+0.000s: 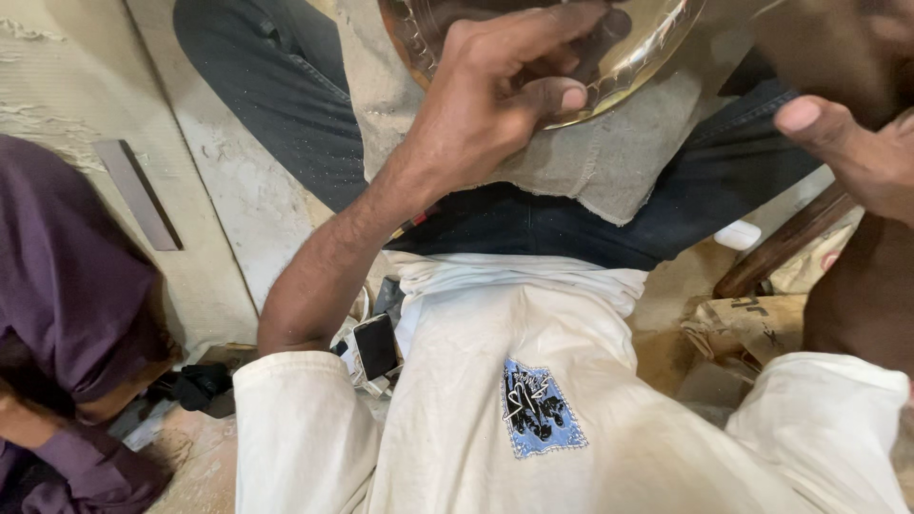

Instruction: The person sits cross-legged with a brass plate on a cloth pad on their lap, holding a punch against the plate's decorated rim with one hand while repeatedly striking it with a hammer held in the other hand, working around the rim to shape or emboss the brass.

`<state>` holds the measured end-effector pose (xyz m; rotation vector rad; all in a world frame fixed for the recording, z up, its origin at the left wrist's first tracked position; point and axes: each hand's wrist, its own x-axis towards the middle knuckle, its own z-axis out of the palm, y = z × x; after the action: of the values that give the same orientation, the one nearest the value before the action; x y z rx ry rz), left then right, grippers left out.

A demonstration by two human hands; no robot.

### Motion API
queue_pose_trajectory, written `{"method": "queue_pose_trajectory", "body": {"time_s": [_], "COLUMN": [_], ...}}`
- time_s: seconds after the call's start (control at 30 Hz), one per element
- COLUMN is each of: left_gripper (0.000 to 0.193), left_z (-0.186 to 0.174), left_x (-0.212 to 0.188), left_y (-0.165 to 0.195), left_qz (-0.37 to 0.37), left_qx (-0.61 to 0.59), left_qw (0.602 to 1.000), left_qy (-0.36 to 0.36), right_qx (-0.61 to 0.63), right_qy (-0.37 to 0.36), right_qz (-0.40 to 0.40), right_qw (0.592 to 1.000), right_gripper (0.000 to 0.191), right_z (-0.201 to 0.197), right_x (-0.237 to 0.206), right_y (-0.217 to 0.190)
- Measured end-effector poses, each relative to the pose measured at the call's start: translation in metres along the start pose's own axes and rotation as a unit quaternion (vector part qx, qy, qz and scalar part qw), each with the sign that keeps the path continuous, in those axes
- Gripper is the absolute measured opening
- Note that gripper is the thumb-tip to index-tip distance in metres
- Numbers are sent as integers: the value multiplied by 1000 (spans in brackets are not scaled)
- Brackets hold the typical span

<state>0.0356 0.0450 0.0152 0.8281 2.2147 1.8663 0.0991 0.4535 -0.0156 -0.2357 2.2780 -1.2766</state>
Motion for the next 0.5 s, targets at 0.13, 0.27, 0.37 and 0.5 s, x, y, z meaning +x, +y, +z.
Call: {"method": "queue_pose_trajectory", "body": {"time_s": [0.13, 0.27, 0.37, 0.5], "left_gripper": [51, 48, 47, 49], "left_z": [1, 2, 6, 11], "left_x": [2, -1, -3, -2], "left_y": [-2, -5, -8, -10], "left_qz": [-35, -11, -18, -31], "left_qx": [38, 23, 6, 20], "left_qw": [999, 1000, 1000, 998], "left_qy": [-18, -1, 24, 47], "right_qx": [0, -22, -21, -40], "right_qy": [6, -16, -33, -64], "right_qz": [-7, -13, 21, 42], "right_qw": [1000, 1000, 999, 996], "right_gripper": [51, 53, 54, 56], "right_z": [-3, -6, -11, -18], "right_x": [-1, -4, -2, 4], "right_y": [7, 27, 46, 63]}}
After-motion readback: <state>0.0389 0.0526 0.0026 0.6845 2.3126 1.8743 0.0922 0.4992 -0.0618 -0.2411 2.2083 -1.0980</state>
